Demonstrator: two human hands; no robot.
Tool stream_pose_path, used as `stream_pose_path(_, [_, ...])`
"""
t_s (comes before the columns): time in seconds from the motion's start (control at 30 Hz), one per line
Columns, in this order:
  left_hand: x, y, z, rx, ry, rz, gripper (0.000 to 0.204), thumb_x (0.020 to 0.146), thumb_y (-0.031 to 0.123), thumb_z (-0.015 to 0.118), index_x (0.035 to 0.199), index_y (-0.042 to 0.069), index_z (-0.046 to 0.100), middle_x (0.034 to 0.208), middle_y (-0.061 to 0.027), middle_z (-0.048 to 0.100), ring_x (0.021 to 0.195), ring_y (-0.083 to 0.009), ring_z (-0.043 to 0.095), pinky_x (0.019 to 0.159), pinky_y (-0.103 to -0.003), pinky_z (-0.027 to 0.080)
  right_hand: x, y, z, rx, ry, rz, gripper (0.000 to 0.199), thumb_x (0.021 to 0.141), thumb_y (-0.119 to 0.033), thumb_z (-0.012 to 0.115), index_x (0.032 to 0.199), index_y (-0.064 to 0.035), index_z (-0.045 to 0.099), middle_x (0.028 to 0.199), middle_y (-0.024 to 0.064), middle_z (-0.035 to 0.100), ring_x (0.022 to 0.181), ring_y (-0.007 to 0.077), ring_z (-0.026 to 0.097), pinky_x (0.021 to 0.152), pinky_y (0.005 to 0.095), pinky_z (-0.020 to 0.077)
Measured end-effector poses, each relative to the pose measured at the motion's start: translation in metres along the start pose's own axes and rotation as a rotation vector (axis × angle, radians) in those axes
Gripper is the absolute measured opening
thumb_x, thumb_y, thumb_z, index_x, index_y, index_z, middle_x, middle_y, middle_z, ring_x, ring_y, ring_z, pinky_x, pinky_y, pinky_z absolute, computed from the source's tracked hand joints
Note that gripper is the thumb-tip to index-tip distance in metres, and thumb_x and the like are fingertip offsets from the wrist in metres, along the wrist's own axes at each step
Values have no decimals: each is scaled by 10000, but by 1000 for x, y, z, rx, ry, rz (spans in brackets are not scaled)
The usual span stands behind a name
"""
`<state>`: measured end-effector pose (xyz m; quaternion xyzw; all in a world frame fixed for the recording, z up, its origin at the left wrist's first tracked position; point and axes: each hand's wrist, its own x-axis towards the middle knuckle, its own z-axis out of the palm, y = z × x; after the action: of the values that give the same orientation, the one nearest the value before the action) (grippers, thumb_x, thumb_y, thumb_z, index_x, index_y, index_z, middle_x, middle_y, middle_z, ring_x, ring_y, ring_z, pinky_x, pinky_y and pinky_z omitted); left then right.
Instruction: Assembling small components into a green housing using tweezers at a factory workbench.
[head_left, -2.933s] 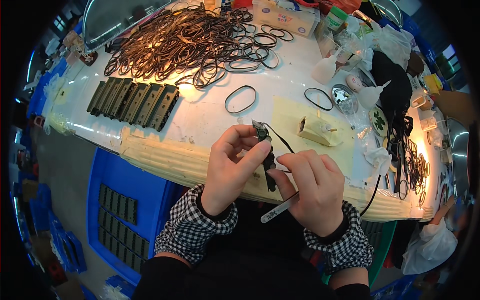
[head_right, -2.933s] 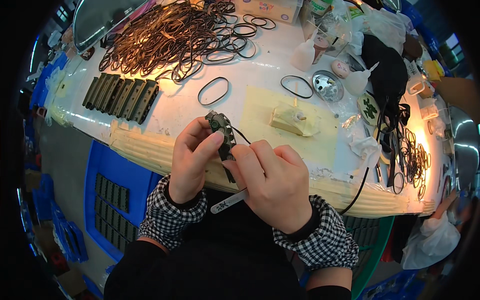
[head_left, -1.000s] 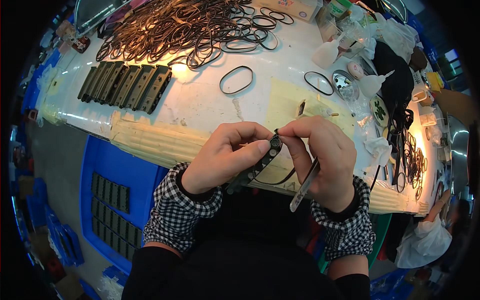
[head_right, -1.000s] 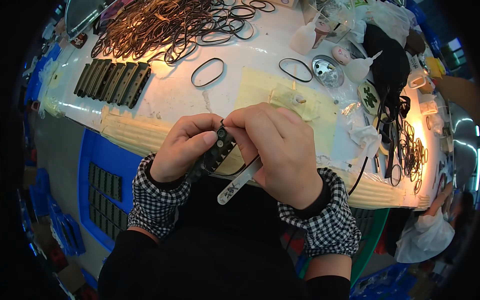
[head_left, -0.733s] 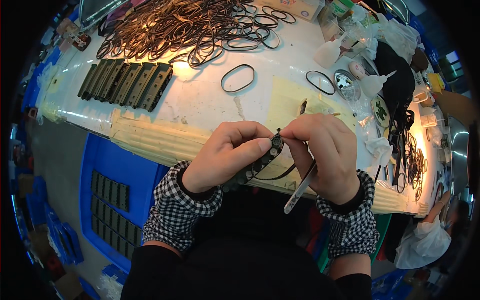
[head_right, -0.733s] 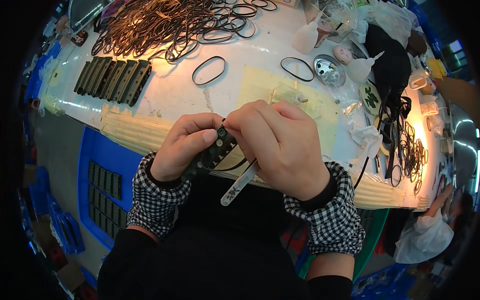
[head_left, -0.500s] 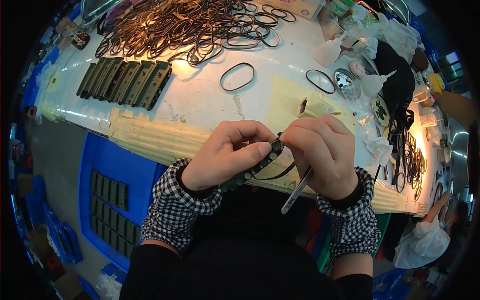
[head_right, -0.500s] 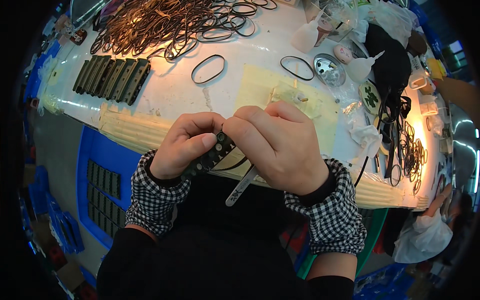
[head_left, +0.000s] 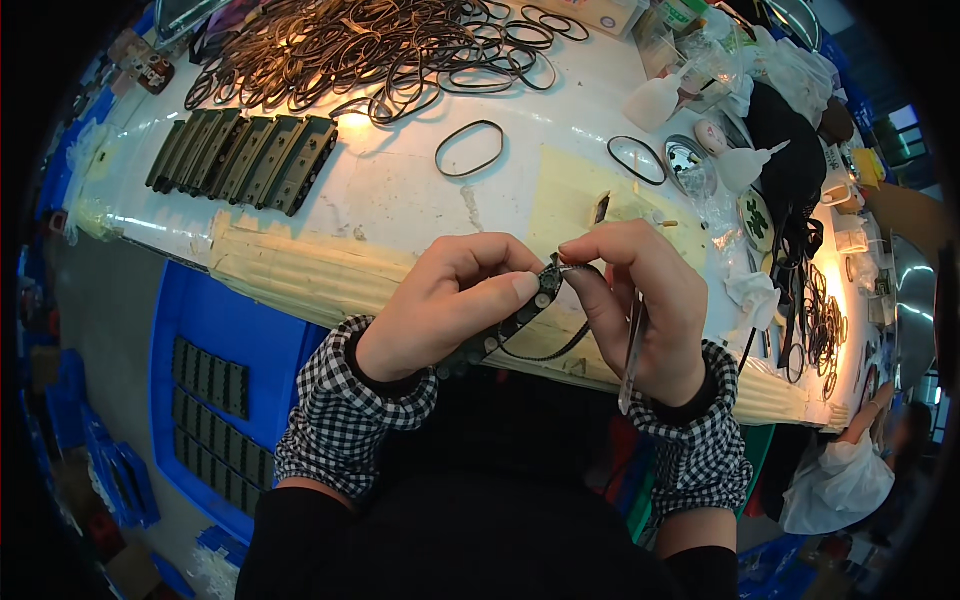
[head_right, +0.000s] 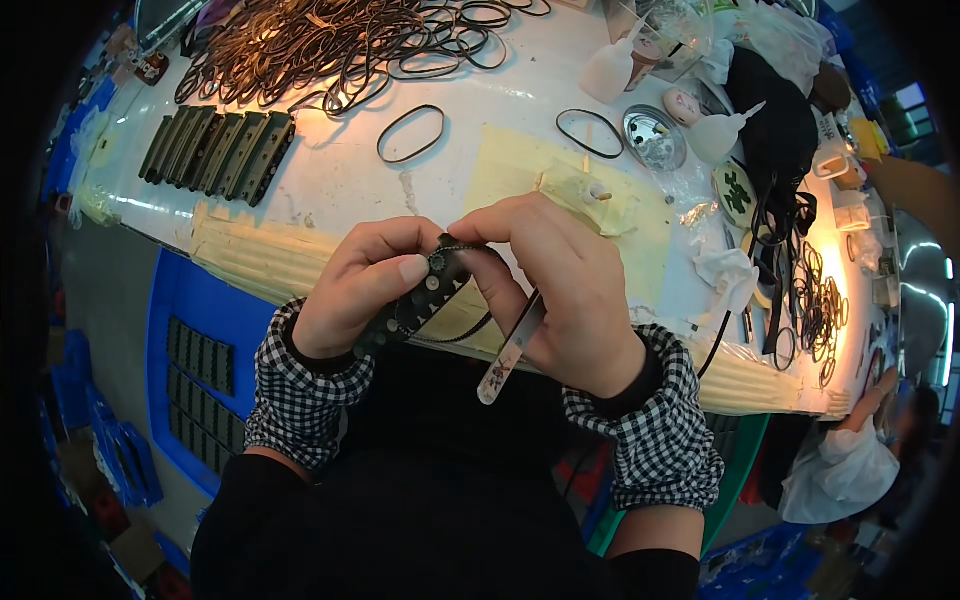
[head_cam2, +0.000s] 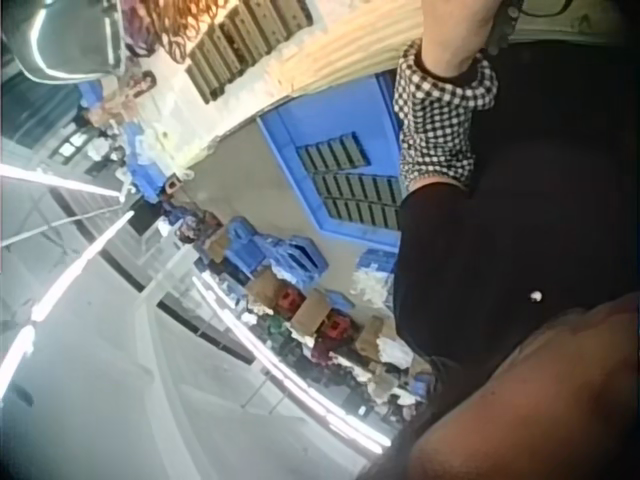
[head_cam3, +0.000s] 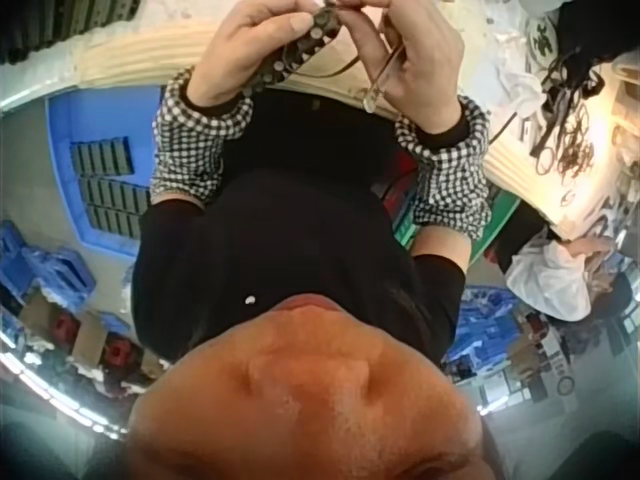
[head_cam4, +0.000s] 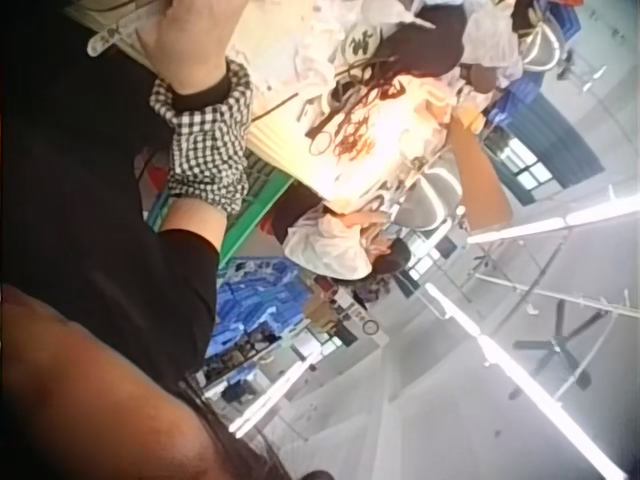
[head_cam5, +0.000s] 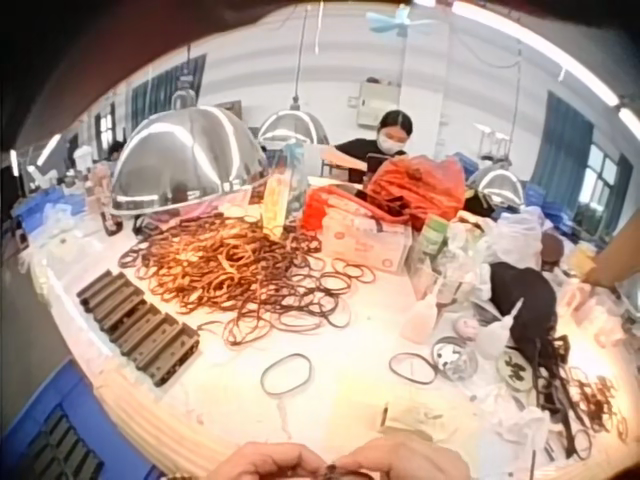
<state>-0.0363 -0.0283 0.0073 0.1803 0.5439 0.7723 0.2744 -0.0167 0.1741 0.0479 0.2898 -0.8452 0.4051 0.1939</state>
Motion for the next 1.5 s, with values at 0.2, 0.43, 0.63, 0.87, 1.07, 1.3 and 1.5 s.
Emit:
stream_pose_path(0.2, [0,0,3,-3,15,18,300,943,224,600,1069,-48,618,845,1,611,739,-37,533,634,-212,436,-1,-1,0,41,22,55,183,769,22,730,926,-37,655,849,75,676,709,212,653,572,308,503])
stream_pose_path(0.43, [-1,1,0,88,-4,22,304,937,219,627,1072,-53,613,833,7,608,709,-20,523,610,-186,420,-2,-3,3,62,26,48,157,786,16,725,916,-24,648,876,88,698,733,223,684,610,295,533])
stream_pose_path(0.63, [-2,-4,4,13,52,56,279,944,201,623,1063,-51,617,813,13,604,687,-12,514,588,-183,411,-6,-3,11,97,56,63,141,798,37,701,910,-4,626,863,113,693,726,236,692,615,299,541])
stream_pose_path(0.87, [-2,-1,2,18,-13,27,292,950,211,616,1070,-55,616,858,-4,620,746,-25,538,648,-194,438,-7,-4,8,-46,52,-49,149,787,52,694,897,11,604,874,131,688,740,261,696,629,316,550])
stream_pose_path(1.07, [-2,-1,4,9,0,43,284,956,201,607,1076,-56,617,867,-6,623,765,-32,545,670,-201,451,-11,-1,15,-55,112,-83,168,771,55,697,901,17,598,887,157,689,747,275,698,642,324,557])
stream_pose_path(1.3, [-3,-13,-2,38,-30,67,299,972,231,599,1085,-45,614,815,18,606,691,-11,511,591,-178,415,-15,-1,23,-34,169,-63,170,774,39,705,905,19,599,900,169,697,738,269,700,627,306,558])
stream_pose_path(1.5, [-4,-14,-4,-1,-52,22,314,976,254,598,1101,-34,612,794,31,589,647,0,475,545,-170,377,-16,-1,27,-6,198,-9,143,794,27,702,899,15,606,903,167,702,725,248,702,616,292,556])
